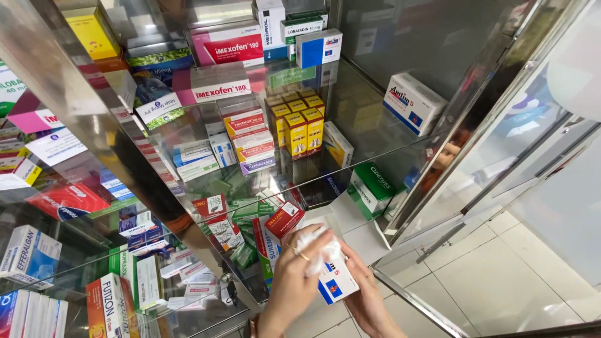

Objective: The recorder is picking up medicine boxes from a glass display shelf and wiping them with a cloth to clean them.

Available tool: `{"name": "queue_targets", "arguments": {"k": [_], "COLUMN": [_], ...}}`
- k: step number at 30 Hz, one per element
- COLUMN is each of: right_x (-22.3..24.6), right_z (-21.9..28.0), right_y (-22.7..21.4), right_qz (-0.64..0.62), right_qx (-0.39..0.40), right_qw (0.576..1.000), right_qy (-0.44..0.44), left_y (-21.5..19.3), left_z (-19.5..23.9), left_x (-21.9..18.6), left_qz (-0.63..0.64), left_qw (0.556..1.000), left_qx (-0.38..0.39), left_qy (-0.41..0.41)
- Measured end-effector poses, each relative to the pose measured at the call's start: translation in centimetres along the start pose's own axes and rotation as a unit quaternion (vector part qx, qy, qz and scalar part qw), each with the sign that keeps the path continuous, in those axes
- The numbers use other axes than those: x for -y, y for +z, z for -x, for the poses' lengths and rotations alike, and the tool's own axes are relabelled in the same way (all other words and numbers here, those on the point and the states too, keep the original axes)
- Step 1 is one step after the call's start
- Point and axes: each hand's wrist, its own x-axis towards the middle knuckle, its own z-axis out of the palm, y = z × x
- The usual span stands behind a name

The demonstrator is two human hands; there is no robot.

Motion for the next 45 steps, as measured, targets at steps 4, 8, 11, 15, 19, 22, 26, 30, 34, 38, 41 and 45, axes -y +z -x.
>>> {"name": "queue_targets", "arguments": {"k": [4, 8, 11, 15, 19, 22, 26, 30, 34, 38, 41, 45], "right_x": [-0.1, -0.8, -2.3, -6.3, -5.8, -6.1, -5.1, -0.2, 16.0, 25.3, 29.1, 31.2], "right_z": [-0.1, -0.1, -0.6, -1.8, -1.1, -1.3, -1.5, -2.1, -0.5, -3.3, -7.8, -11.2], "right_y": [-1.5, -2.7, -2.6, -4.3, -3.9, -4.0, -2.3, -1.6, 8.7, 13.1, 11.9, 9.2], "right_qz": [0.039, 0.079, 0.097, 0.377, 0.509, 0.420, 0.311, 0.344, 0.529, 0.775, 0.829, 0.847], "right_qx": [0.045, 0.056, 0.043, 0.088, -0.026, -0.054, -0.027, -0.044, 0.007, -0.152, -0.222, -0.279], "right_qw": [0.998, 0.992, 0.981, 0.819, 0.793, 0.865, 0.844, 0.802, 0.655, 0.266, 0.116, 0.003], "right_qy": [-0.028, -0.081, -0.163, -0.425, -0.333, -0.269, -0.437, -0.486, -0.540, -0.552, -0.500, -0.452], "left_y": [0.2, 2.4, 4.3, 4.2, 4.9, 6.8, 9.4, 9.0, 10.0, 8.4, 7.7, 7.4], "left_z": [0.4, 2.3, 3.2, 2.1, 3.3, 4.8, 7.9, 7.7, 9.3, 8.8, 8.4, 8.6], "left_x": [3.6, 5.5, 4.8, 2.5, 3.6, 4.7, 6.8, 6.9, 9.6, 9.3, 9.0, 9.1], "left_qz": [0.172, 0.321, 0.430, 0.561, 0.516, 0.542, 0.438, 0.260, 0.216, 0.262, 0.282, 0.291], "left_qw": [0.978, 0.942, 0.879, 0.750, 0.797, 0.791, 0.846, 0.941, 0.957, 0.948, 0.933, 0.921], "left_qx": [0.026, -0.073, -0.188, -0.284, -0.273, -0.246, -0.257, -0.213, -0.184, -0.172, -0.184, -0.181], "left_qy": [-0.118, -0.068, -0.088, -0.204, -0.153, -0.143, -0.161, 0.039, 0.059, -0.046, -0.127, -0.185]}}
